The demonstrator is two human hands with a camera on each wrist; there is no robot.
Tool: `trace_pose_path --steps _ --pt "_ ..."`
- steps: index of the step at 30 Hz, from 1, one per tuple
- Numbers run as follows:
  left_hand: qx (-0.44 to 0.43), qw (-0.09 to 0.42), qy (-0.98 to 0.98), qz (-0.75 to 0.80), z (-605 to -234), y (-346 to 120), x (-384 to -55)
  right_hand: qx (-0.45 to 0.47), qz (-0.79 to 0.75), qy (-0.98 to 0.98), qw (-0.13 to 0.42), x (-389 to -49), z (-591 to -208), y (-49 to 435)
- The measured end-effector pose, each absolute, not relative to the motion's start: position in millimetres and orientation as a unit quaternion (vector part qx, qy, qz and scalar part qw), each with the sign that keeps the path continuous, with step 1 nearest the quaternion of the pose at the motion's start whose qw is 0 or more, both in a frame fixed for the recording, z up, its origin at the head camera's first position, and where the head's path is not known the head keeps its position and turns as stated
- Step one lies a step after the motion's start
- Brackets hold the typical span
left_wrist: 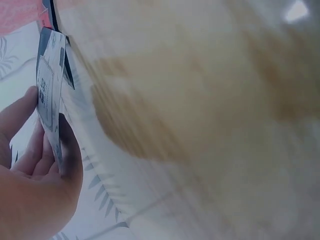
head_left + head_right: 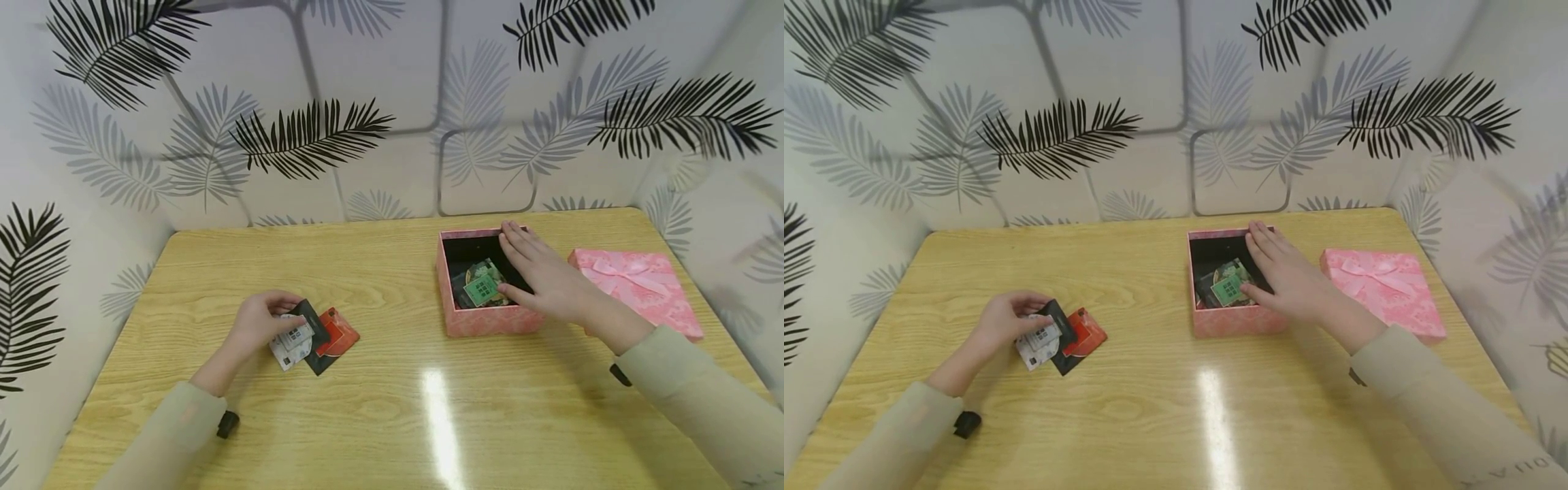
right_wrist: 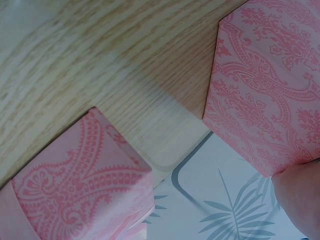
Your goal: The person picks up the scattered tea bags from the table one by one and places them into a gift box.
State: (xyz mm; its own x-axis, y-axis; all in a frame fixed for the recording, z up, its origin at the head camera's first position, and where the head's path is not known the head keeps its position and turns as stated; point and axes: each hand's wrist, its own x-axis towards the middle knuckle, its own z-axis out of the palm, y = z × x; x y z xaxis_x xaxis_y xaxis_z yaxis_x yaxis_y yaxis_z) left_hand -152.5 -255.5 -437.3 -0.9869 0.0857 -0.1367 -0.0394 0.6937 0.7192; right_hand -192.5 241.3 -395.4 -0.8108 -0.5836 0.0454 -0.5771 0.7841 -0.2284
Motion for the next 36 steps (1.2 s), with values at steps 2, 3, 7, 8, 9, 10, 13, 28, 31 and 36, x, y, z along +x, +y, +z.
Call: trace_pose_path --steps 2,3,7,8,9,10,13,28,31,36 --pt "-0.004 0.087 0.911 0.403 -435.9 -255.1 -153.3 -0.307 -0.115 0.945 0.014 -192.8 -395.9 241.8" --pt "-0.011 0.092 0.908 0.409 -435.2 -255.1 -153.7 -0.308 -0.114 0.945 0.014 -192.8 -396.0 241.9" --pt "-0.046 0.107 0.892 0.438 -433.5 -255.7 -156.9 -0.307 -0.114 0.945 0.019 -192.4 -395.7 242.0" --pt "-0.053 0.109 0.888 0.445 -432.7 -255.8 -157.9 -0.306 -0.114 0.945 0.021 -192.2 -395.5 242.0" --pt "-0.06 0.111 0.881 0.455 -431.8 -255.8 -159.2 -0.306 -0.115 0.945 0.022 -191.9 -395.3 241.9" --pt "-0.067 0.112 0.877 0.463 -430.2 -255.4 -160.5 -0.305 -0.115 0.945 0.023 -191.6 -395.0 242.0" --pt "-0.081 0.114 0.861 0.489 -423.9 -254.7 -165.3 -0.307 -0.116 0.944 0.022 -191.4 -395.2 242.6" --pt "-0.097 0.125 0.816 0.556 -389.0 -226.4 -191.1 -0.309 -0.119 0.943 0.014 -191.6 -396.0 242.2" --pt "-0.096 0.128 0.808 0.568 -383.5 -216.0 -197.2 -0.309 -0.118 0.944 0.016 -191.4 -395.6 242.3" --pt "-0.089 0.125 0.796 0.585 -375.6 -196.8 -207.0 -0.309 -0.117 0.944 0.018 -191.2 -395.3 242.3"
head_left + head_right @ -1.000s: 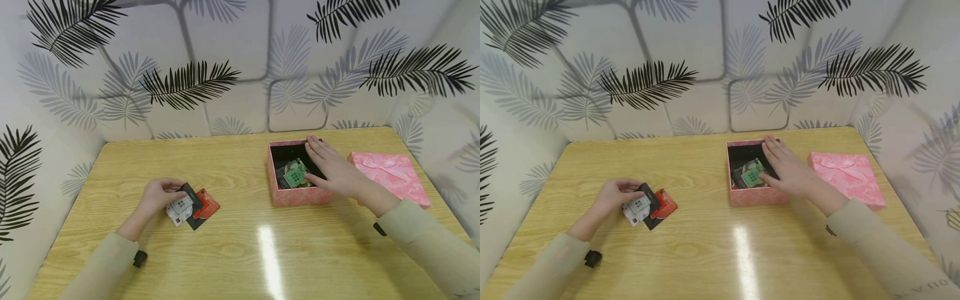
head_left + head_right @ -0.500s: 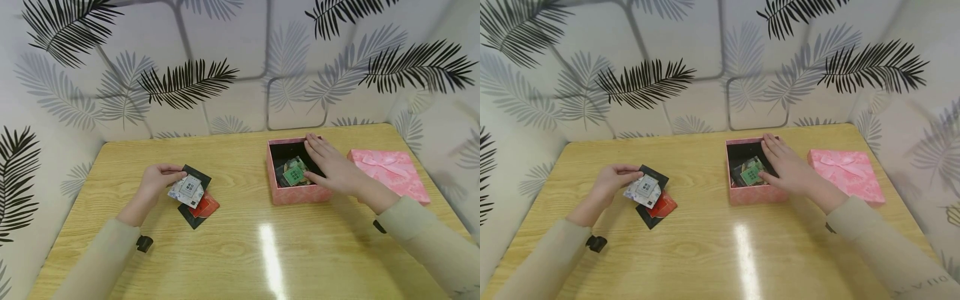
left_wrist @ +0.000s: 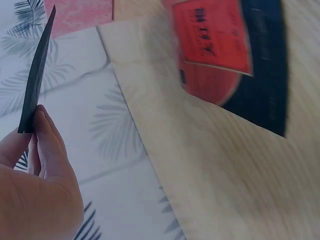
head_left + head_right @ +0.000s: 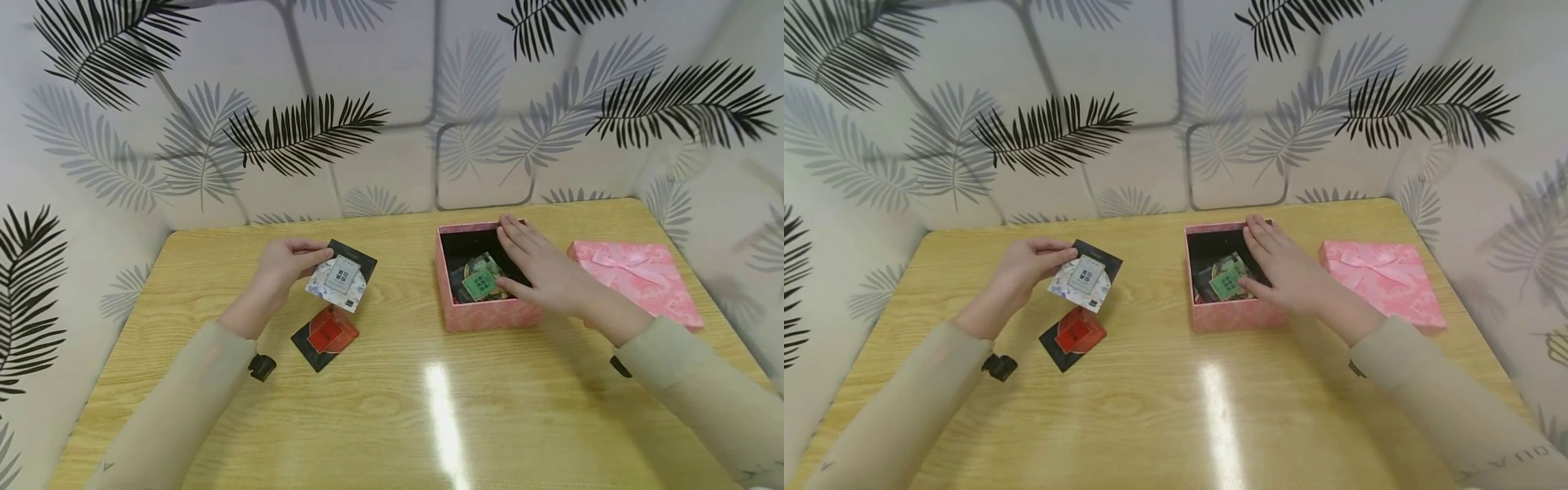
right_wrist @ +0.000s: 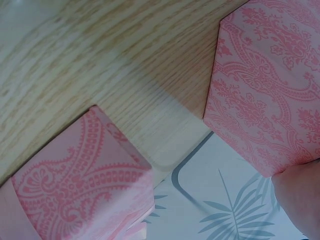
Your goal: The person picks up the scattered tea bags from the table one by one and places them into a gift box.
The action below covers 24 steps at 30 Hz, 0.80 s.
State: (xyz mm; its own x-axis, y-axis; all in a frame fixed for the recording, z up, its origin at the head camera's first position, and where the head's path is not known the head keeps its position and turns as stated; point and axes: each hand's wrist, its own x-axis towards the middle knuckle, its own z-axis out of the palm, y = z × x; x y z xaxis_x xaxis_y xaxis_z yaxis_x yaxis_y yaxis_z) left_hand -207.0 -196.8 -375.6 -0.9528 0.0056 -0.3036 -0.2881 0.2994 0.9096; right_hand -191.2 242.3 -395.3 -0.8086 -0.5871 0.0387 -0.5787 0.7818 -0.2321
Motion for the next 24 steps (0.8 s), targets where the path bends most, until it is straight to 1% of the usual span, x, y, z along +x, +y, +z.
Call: trace_pose_path --steps 16,24 --pt "-0.03 0.127 0.753 0.645 -356.5 -132.8 -229.7 -0.308 -0.112 0.945 0.022 -191.4 -395.0 242.4" --pt "-0.021 0.131 0.724 0.677 -348.8 -102.1 -234.9 -0.309 -0.113 0.944 0.021 -191.1 -395.1 242.0"
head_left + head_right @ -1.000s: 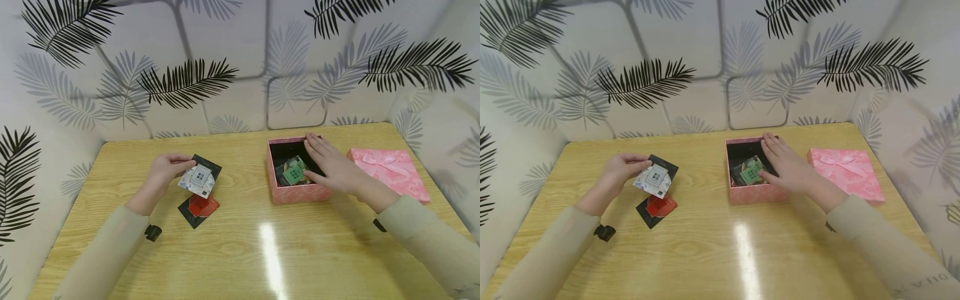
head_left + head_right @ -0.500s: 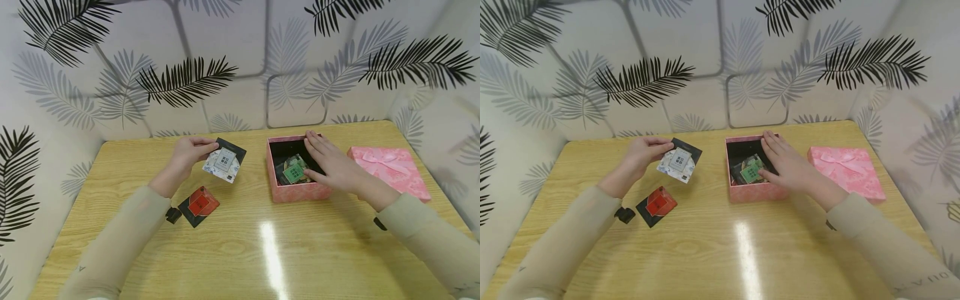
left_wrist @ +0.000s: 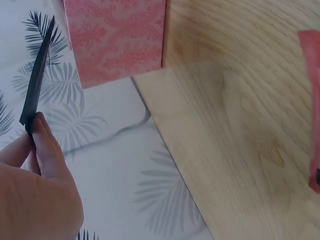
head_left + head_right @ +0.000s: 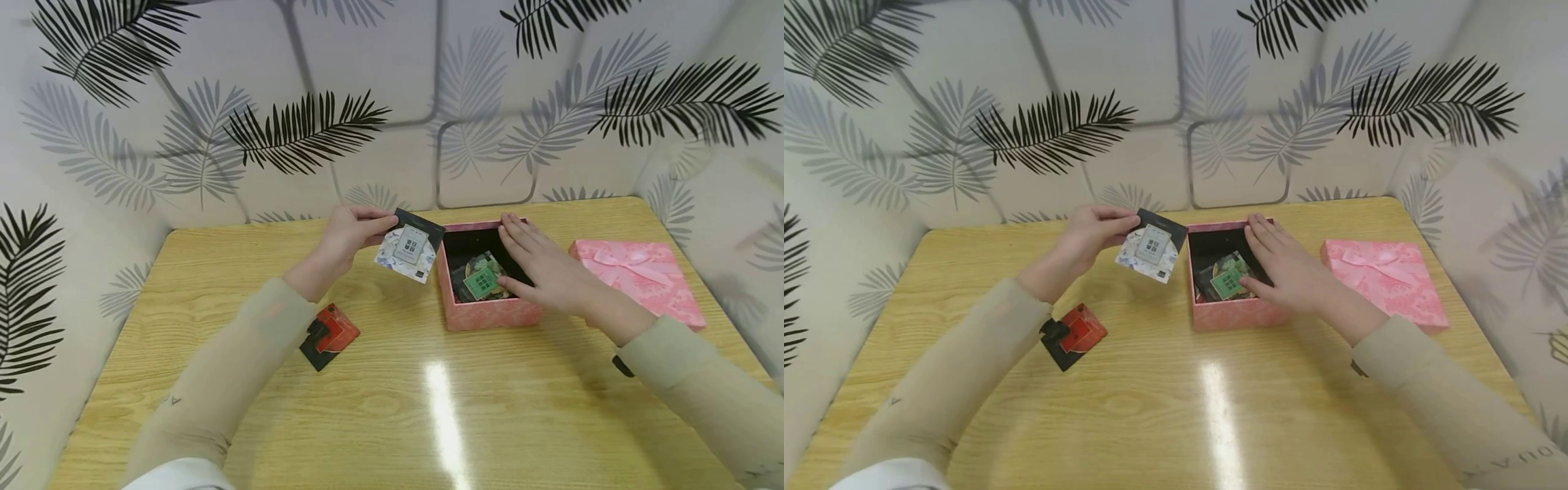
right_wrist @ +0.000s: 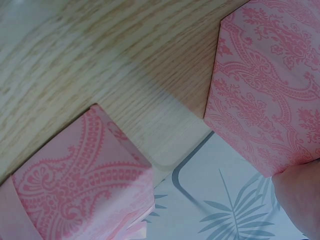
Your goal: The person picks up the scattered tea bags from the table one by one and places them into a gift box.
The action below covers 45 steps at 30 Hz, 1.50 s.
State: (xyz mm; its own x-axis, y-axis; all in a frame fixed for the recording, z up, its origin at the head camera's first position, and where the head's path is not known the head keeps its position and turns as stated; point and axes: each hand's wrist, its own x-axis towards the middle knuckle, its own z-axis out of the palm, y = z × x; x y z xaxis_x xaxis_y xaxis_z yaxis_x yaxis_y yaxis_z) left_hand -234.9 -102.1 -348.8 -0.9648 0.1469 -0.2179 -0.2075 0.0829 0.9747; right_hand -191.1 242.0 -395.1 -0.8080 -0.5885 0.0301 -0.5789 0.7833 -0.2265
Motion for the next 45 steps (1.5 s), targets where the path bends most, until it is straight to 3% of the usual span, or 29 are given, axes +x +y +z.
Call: trace_pose_path --steps 28,38,45 --pt "0.001 0.104 0.713 0.693 -362.8 -25.0 -241.4 -0.322 -0.12 0.939 0.0 -191.5 -393.4 240.9" --pt "0.02 0.089 0.815 0.572 -360.7 -9.0 -241.9 -0.32 -0.115 0.941 0.007 -192.4 -396.7 242.7" --pt "0.09 0.055 0.894 0.435 -363.2 3.0 -239.2 -0.317 -0.12 0.941 0.016 -191.4 -395.3 242.5"
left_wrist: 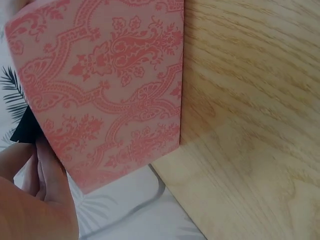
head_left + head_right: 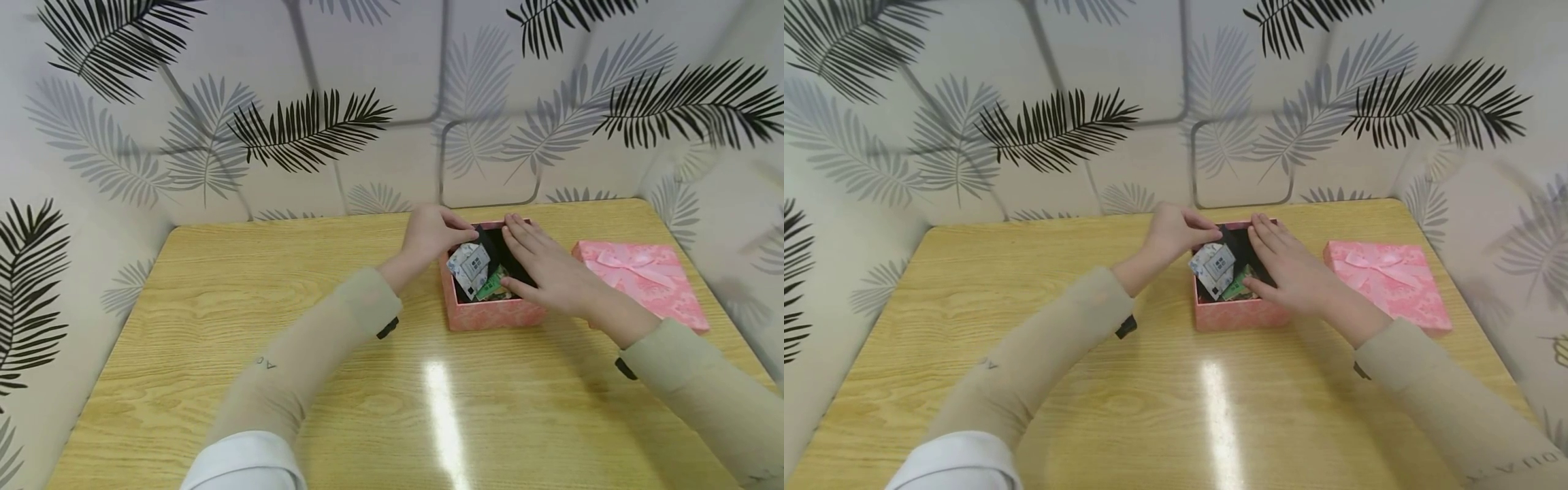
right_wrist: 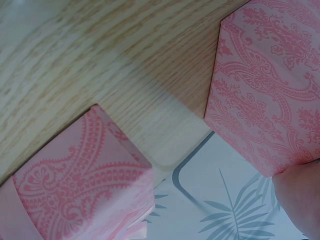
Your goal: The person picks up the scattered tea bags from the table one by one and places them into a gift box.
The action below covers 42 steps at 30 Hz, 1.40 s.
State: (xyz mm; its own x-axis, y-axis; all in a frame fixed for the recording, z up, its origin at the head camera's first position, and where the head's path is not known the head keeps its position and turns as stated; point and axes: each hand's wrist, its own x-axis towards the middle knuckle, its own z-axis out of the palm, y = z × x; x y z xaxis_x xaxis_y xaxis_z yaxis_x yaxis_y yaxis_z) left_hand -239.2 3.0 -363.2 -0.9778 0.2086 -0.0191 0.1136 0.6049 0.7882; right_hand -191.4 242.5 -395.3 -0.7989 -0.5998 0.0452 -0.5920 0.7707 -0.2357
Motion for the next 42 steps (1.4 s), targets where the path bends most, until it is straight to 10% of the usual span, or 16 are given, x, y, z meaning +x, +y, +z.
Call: trace_pose_path --steps 42 --pt "0.234 0.058 0.909 0.34 -370.8 4.9 -239.4 -0.323 -0.116 0.939 0.012 -191.4 -394.3 241.4"
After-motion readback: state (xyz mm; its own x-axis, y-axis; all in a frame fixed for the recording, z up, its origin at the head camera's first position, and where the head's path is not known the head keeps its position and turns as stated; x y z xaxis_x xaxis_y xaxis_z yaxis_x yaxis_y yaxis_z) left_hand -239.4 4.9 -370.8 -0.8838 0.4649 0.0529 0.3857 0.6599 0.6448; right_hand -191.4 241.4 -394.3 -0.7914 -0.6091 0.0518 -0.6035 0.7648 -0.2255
